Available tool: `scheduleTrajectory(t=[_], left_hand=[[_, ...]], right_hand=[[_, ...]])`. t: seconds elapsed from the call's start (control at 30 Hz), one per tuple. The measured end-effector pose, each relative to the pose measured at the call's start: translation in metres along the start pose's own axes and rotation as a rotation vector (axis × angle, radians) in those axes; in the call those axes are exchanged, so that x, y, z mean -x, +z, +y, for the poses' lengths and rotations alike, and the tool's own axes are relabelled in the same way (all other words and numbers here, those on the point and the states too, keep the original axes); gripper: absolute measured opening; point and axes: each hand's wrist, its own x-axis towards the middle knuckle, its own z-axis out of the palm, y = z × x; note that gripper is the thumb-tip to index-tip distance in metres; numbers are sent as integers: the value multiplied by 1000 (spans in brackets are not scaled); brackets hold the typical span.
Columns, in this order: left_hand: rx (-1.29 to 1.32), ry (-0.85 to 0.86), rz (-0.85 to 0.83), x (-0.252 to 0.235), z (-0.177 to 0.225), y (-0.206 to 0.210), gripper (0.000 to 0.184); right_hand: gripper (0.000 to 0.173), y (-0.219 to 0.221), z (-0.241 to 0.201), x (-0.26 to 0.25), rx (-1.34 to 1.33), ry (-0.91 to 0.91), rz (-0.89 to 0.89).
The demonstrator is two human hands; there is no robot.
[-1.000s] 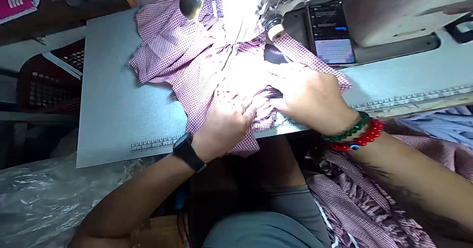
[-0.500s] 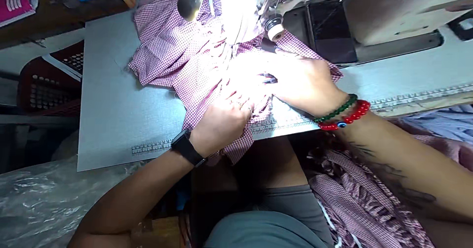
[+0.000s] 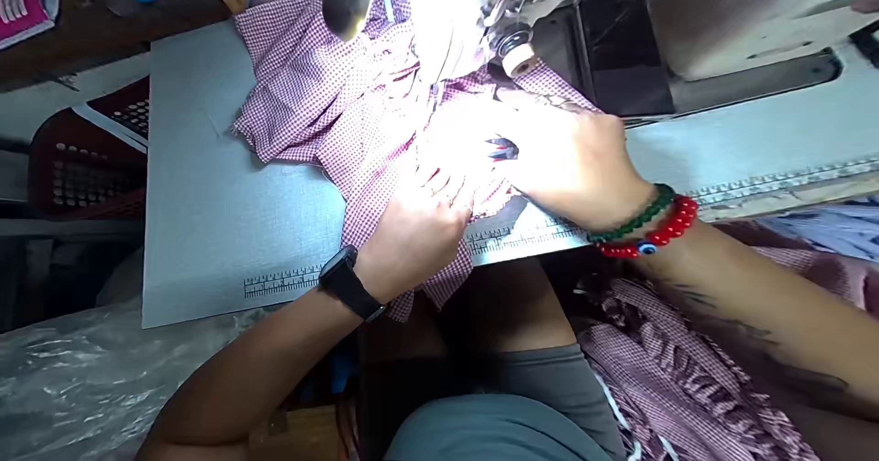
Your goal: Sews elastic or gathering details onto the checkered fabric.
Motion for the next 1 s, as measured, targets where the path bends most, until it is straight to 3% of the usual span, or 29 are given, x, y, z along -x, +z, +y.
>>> scheduleTrajectory(t=[0.1, 0.17, 0.3, 0.4, 0.67, 0.77, 0.87, 0.93, 1.0], left_hand=[[1, 4, 32, 0, -1, 0, 33], [6, -6, 41, 1, 0, 1, 32], [28, -20, 71, 3, -1, 1, 31], [32, -36, 83, 1, -5, 3, 28], [24, -86, 79, -16, -25, 4, 29], [3, -124, 44, -22, -33, 2, 30], [51, -171, 13, -20, -31, 0, 38], [115, -147, -36, -10, -51, -4, 45], [173, -137, -91, 4, -93, -12, 47]], right_hand=[[38, 0, -5, -4, -7, -6, -19], [29, -1, -3, -1, -20, -10, -5], [40, 1, -7, -3, 53, 32, -78], [38, 3, 0, -5, 28, 18, -76], [36, 11, 5, -43, 152, 189, -190], [34, 14, 7, -51, 135, 214, -164], [44, 12, -1, -38, 73, 156, -86], [45, 13, -3, -25, 39, 108, -50], [34, 16, 1, -18, 51, 121, -48]])
